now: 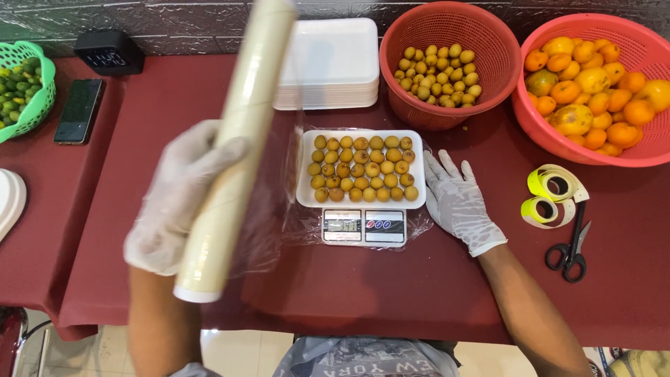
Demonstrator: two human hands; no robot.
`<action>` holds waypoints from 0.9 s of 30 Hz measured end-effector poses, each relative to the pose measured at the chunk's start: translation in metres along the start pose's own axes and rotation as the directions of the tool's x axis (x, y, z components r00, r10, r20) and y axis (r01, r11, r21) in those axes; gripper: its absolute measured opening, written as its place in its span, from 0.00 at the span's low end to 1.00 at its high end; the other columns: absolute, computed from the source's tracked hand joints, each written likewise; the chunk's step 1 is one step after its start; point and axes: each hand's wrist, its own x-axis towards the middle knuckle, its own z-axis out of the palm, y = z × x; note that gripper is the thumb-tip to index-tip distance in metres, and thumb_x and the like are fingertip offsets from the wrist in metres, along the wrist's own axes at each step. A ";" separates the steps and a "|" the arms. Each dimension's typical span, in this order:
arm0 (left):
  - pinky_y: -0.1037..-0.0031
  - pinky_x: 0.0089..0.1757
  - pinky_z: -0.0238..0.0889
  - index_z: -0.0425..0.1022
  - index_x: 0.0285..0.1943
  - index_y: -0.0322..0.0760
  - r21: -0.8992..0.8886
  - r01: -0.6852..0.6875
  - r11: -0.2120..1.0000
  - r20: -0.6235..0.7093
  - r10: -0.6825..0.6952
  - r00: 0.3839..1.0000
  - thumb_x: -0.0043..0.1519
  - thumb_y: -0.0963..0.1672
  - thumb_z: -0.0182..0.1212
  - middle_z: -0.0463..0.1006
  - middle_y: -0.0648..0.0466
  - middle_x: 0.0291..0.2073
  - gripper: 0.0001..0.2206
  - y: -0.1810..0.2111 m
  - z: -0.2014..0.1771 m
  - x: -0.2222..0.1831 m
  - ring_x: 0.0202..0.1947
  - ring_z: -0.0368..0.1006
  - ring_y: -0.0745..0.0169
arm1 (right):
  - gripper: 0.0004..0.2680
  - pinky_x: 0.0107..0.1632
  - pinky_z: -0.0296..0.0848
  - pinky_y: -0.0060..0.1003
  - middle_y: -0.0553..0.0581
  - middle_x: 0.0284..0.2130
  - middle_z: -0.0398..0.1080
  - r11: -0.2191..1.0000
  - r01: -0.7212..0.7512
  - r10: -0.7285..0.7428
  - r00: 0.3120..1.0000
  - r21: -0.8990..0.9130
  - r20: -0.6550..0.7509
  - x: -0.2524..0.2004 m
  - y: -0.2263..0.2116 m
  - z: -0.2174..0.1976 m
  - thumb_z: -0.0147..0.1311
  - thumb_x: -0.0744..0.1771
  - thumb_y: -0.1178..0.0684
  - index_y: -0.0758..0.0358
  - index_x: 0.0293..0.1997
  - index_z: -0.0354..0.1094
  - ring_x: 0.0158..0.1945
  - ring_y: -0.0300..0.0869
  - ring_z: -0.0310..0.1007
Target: Weighing a tray of olives and wrapping it with plastic film using a roll and scissors.
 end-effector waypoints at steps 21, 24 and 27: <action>0.74 0.35 0.65 0.72 0.43 0.43 0.137 0.290 0.947 -0.220 -0.256 0.941 0.68 0.48 0.61 0.74 0.57 0.30 0.08 -0.130 -0.164 0.078 0.30 0.69 0.66 | 0.24 0.72 0.45 0.57 0.47 0.77 0.47 0.988 0.091 -0.106 0.987 -0.122 -0.119 -0.001 0.004 0.002 0.35 0.69 0.43 0.51 0.78 0.48 0.79 0.49 0.43; 0.75 0.34 0.63 0.71 0.39 0.42 0.106 0.258 0.960 -0.184 -0.236 0.954 0.66 0.46 0.64 0.73 0.58 0.29 0.07 -0.166 -0.186 0.097 0.29 0.69 0.67 | 0.24 0.72 0.47 0.57 0.46 0.77 0.47 0.985 0.092 -0.111 0.986 -0.146 -0.126 -0.002 0.002 -0.001 0.36 0.69 0.45 0.51 0.77 0.49 0.79 0.48 0.43; 0.72 0.37 0.66 0.73 0.41 0.41 0.191 0.373 0.908 -0.250 -0.322 0.913 0.65 0.48 0.63 0.76 0.54 0.31 0.09 -0.154 -0.174 0.088 0.32 0.71 0.62 | 0.24 0.72 0.47 0.56 0.46 0.77 0.46 0.982 0.095 -0.114 0.987 -0.164 -0.114 -0.002 0.003 -0.001 0.34 0.69 0.44 0.52 0.78 0.48 0.79 0.49 0.44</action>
